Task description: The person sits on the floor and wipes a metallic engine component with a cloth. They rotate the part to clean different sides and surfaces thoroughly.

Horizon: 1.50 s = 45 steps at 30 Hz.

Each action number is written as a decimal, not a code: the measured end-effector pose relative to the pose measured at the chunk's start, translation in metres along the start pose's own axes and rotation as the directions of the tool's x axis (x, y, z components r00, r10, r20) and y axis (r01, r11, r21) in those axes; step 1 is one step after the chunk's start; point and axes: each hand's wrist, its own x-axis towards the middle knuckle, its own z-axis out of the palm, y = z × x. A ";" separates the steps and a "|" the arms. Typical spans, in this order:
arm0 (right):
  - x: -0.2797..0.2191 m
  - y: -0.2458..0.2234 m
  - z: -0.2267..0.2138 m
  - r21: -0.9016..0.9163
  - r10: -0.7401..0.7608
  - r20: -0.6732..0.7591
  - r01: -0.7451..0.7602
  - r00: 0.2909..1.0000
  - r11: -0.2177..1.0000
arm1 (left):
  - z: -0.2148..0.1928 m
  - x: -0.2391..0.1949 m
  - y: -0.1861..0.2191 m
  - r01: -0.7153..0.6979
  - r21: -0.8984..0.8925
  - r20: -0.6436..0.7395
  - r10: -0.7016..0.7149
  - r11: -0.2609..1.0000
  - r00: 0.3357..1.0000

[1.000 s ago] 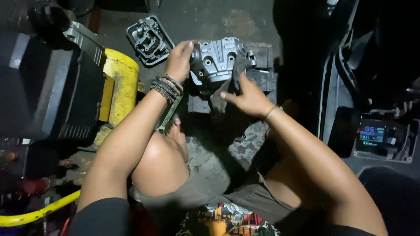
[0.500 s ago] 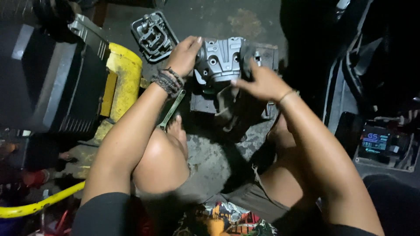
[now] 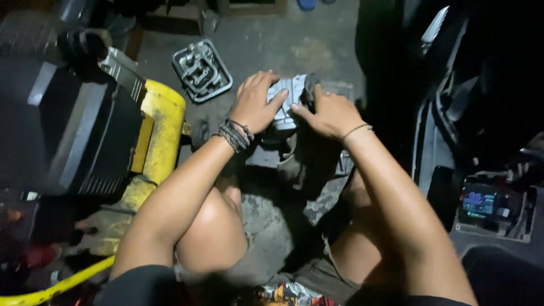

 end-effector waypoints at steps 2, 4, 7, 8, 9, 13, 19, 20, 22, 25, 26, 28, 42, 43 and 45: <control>0.009 0.003 0.003 0.010 0.004 -0.024 -0.004 1.000 1.000 | 0.000 0.009 -0.001 -0.036 0.029 -0.020 0.037 0.999 0.999; 0.002 0.002 0.009 0.029 0.010 -0.043 -0.008 0.999 1.000 | 0.009 0.009 -0.008 -0.067 0.061 -0.031 0.069 0.996 0.997; -0.014 0.000 0.004 0.004 0.014 0.063 -0.014 0.998 1.000 | 0.018 0.014 -0.013 -0.083 0.026 0.046 0.082 0.996 0.996; -0.015 0.003 0.004 0.017 0.014 0.079 -0.016 0.997 1.000 | 0.018 0.011 -0.010 -0.081 0.041 0.039 0.079 0.996 0.996; -0.016 0.005 0.005 0.030 0.015 0.094 -0.018 0.995 0.999 | 0.018 0.009 -0.007 -0.078 0.055 0.033 0.076 0.995 0.997; 0.016 0.016 0.013 0.066 0.010 0.011 -0.010 1.000 0.998 | 0.020 0.011 -0.012 -0.079 0.071 0.051 0.076 0.994 0.996; -0.027 -0.005 0.006 -0.031 0.024 0.134 -0.020 0.991 0.999 | 0.009 0.012 -0.010 -0.090 0.027 0.069 0.088 0.996 0.994; -0.030 -0.001 0.014 -0.012 0.025 0.200 -0.023 0.979 1.000 | 0.010 0.012 -0.010 -0.061 -0.012 0.089 0.062 0.998 0.994; -0.030 0.004 0.023 0.002 0.029 0.254 -0.031 0.967 1.000 | 0.012 0.015 -0.011 -0.042 -0.050 0.103 0.047 0.998 0.994; -0.029 0.003 0.023 0.043 0.024 0.245 -0.036 0.969 0.998 | 0.016 0.021 -0.015 -0.049 0.024 0.082 0.046 0.999 0.996; -0.035 0.000 0.023 0.126 0.019 0.240 -0.050 0.971 0.991 | 0.018 0.020 -0.017 -0.031 0.023 0.096 0.029 0.999 0.995; -0.048 -0.009 0.024 0.211 0.012 0.241 -0.064 0.970 0.975 | 0.020 0.017 -0.019 -0.008 0.022 0.115 0.005 1.000 0.993; -0.055 -0.033 0.024 0.410 0.137 0.147 -0.187 0.980 0.893 | 0.011 0.015 -0.011 -0.010 0.020 0.155 0.007 1.000 0.988; -0.044 -0.022 0.031 0.410 0.140 0.151 -0.191 0.979 0.892 | 0.012 0.015 -0.009 -0.009 0.017 0.158 0.007 1.000 0.987; -0.020 -0.001 0.047 0.416 0.135 0.082 -0.157 0.987 0.896 | 0.009 0.013 -0.007 -0.017 -0.013 0.154 0.018 1.000 0.988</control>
